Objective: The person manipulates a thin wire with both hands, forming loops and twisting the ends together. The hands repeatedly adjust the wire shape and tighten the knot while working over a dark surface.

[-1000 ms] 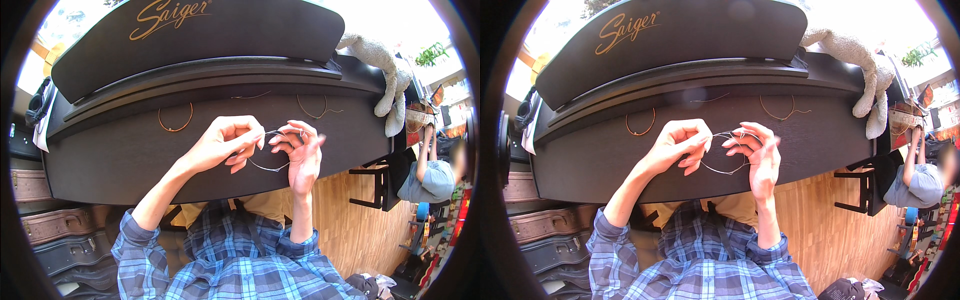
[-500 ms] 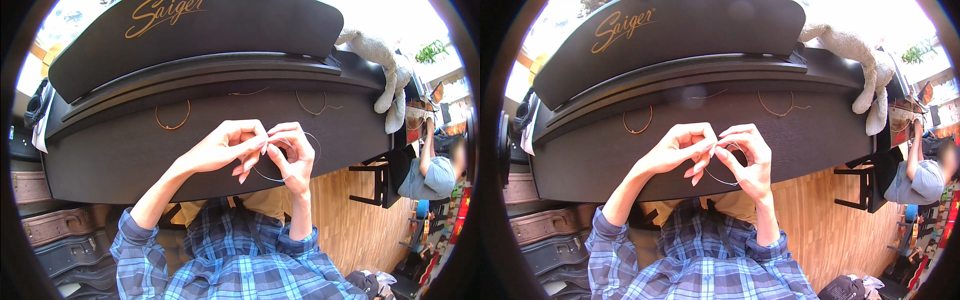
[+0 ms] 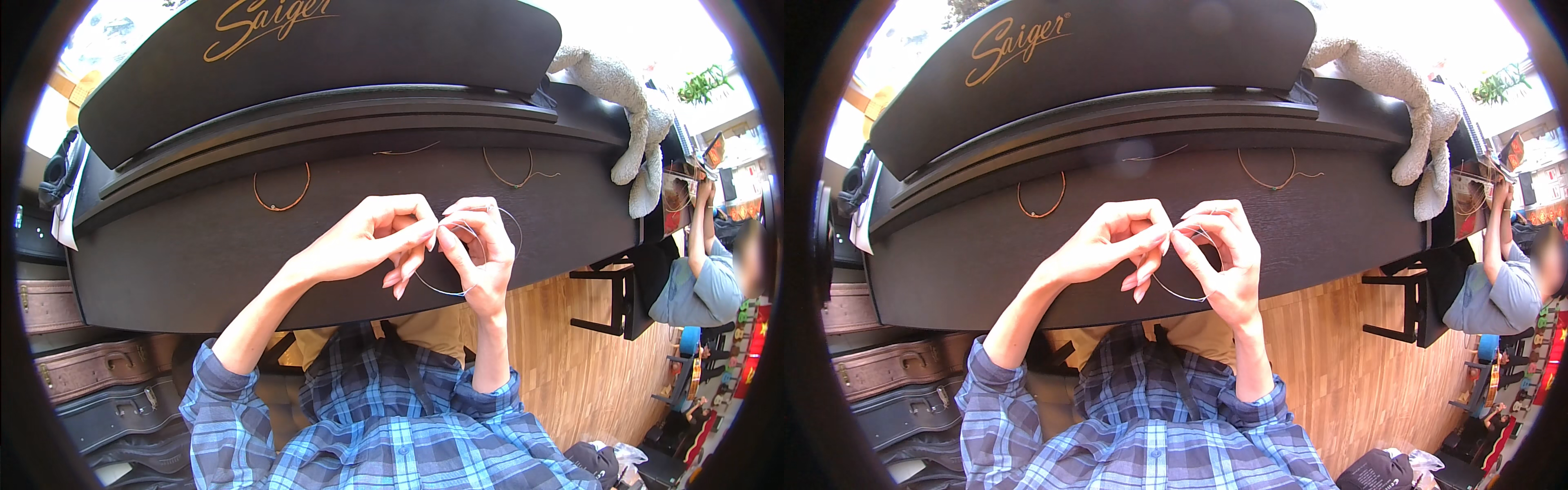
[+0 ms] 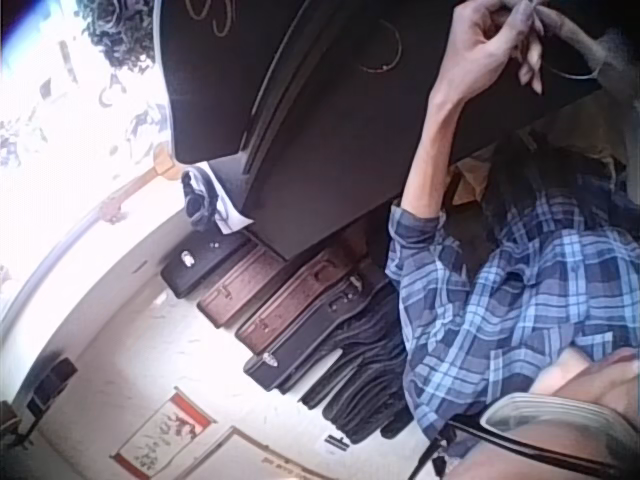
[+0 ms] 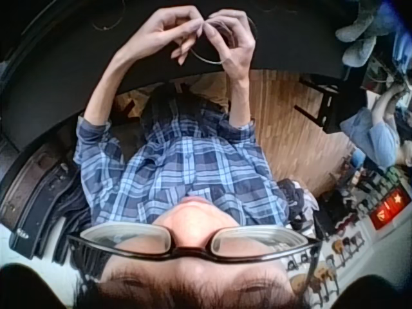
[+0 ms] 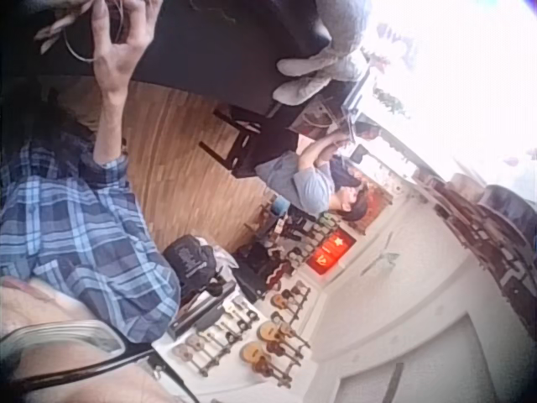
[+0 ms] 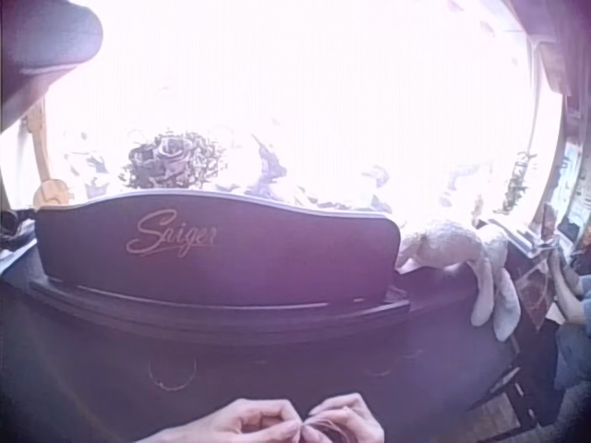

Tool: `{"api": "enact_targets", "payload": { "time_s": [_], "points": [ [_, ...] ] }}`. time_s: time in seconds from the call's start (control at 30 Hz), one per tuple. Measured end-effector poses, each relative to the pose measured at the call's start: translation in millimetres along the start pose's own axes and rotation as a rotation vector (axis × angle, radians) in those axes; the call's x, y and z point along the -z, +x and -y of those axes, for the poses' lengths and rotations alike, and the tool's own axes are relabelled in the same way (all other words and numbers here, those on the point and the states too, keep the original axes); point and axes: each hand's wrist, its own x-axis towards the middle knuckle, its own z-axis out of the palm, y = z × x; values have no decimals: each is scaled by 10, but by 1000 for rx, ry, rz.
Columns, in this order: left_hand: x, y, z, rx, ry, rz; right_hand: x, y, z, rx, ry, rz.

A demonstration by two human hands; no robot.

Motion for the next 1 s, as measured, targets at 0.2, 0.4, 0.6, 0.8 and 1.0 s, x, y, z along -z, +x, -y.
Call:
{"api": "enact_targets", "payload": {
  "time_s": [0.2,0.4,0.6,0.8,1.0],
  "points": [
    [6,0,9,23,-10,-3,2,-7,-1,0,-8,0],
    [16,-2,25,25,-29,-2,-3,-7,-6,24,-6,4],
    [7,-1,15,32,-51,-3,5,-5,-12,21,-31,20],
    [14,-1,-2,18,-41,-12,11,-9,-38,35,-42,46],
    [41,-8,-12,-8,-119,-13,-7,-1,-39,32,-98,28]
  ]
}}
